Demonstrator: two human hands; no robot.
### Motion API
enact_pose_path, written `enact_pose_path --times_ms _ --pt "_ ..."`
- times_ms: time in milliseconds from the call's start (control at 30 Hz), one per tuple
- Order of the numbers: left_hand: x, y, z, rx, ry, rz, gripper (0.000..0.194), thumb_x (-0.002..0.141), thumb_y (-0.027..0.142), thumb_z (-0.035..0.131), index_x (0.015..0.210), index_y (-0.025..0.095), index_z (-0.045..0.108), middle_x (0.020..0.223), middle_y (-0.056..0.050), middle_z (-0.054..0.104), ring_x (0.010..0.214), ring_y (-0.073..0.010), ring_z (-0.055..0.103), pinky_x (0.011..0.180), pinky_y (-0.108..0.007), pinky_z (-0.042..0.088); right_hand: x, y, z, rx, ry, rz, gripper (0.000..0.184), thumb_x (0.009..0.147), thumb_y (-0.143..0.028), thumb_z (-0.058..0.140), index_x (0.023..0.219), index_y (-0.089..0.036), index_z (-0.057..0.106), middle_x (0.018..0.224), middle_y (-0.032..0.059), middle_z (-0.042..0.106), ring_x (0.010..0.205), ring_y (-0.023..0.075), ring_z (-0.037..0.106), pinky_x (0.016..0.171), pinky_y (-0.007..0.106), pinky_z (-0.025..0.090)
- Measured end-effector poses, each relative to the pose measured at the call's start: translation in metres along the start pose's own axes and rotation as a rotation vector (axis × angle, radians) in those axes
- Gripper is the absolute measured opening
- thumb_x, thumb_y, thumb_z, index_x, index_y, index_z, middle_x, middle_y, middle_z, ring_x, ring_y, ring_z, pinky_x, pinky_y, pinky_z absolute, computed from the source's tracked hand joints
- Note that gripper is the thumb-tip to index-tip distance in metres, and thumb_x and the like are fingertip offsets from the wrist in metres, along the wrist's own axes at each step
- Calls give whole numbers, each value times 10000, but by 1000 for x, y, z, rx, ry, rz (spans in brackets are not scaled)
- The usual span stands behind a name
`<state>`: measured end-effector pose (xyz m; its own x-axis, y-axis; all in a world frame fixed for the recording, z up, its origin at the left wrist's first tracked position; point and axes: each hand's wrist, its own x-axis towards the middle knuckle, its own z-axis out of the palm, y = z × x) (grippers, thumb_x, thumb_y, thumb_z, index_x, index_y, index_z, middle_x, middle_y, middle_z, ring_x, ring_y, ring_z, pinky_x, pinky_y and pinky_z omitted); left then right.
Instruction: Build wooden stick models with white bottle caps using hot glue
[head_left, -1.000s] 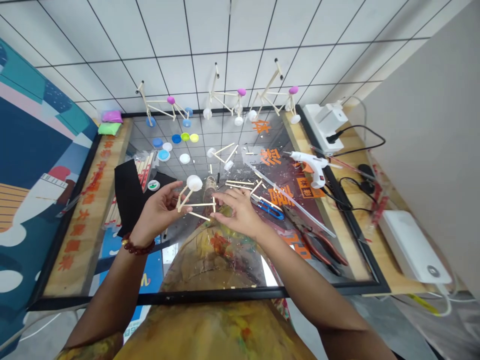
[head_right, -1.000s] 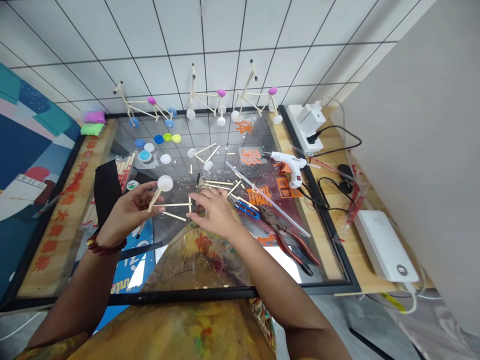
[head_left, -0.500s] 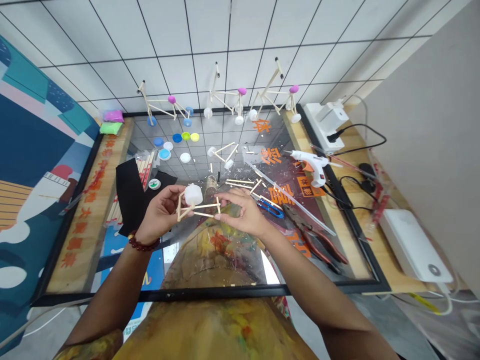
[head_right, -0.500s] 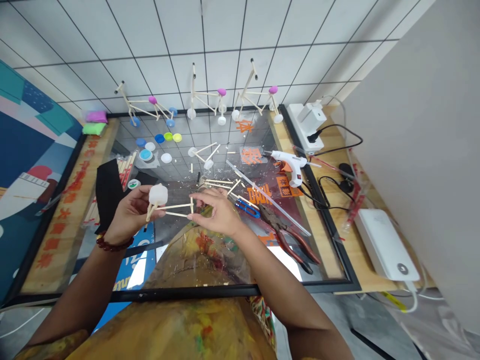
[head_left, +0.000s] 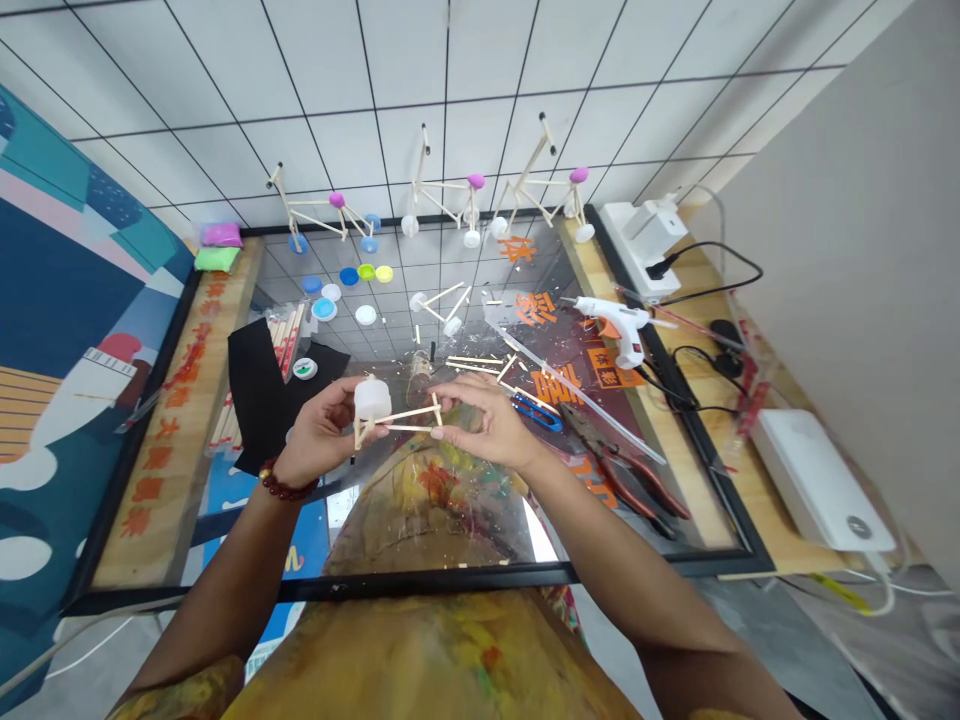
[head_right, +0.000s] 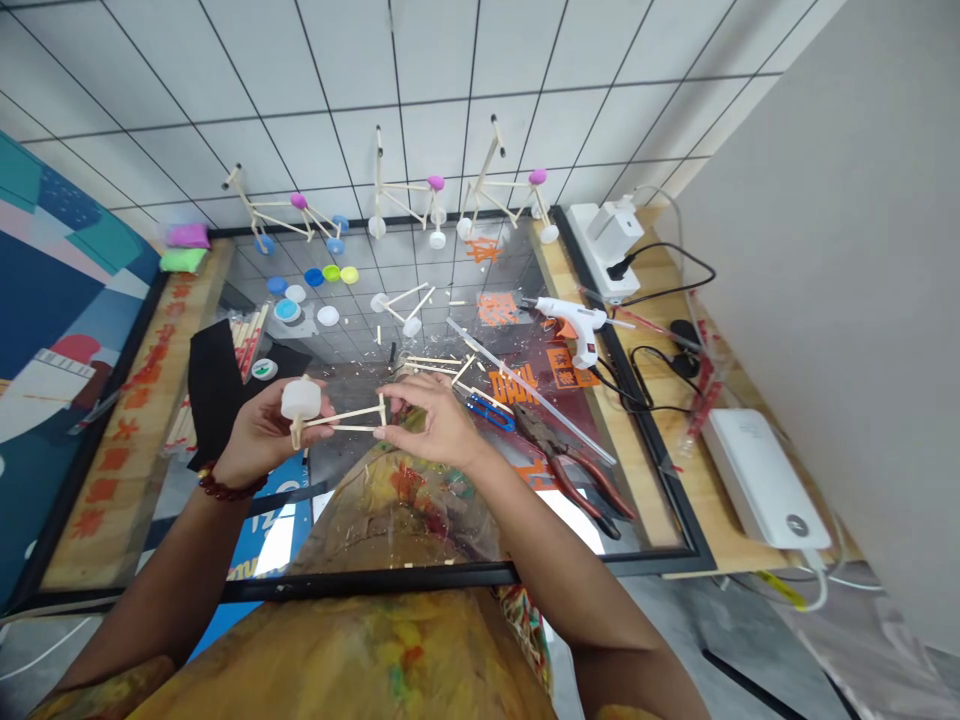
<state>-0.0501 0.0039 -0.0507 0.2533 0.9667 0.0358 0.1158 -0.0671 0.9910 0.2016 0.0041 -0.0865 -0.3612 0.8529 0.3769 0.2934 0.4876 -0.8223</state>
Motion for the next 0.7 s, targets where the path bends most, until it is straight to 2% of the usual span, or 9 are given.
enact_pose_path --times_ms 233,467,700 --pt "-2 0 2 29 4 9 527 626 282 898 1075 164 650 844 -49 720 727 -171 684 703 -317 596 0 1 -1 5 13 4 389 809 -491 745 1101 -241 690 834 19 691 824 214 635 890 410 407" --pt "-2 1 1 22 0 7 495 632 234 888 1063 174 652 839 -44 724 726 -171 684 708 -314 590 -1 1 -2 2 51 -10 394 817 -494 738 1115 -240 693 826 21 686 817 215 635 887 413 401" --pt "-2 3 1 39 -3 0 485 638 260 887 1062 178 665 876 -55 730 773 -190 691 722 -328 594 -2 1 -5 -3 17 5 396 822 -497 725 1136 -258 691 854 29 700 843 229 637 899 425 401"
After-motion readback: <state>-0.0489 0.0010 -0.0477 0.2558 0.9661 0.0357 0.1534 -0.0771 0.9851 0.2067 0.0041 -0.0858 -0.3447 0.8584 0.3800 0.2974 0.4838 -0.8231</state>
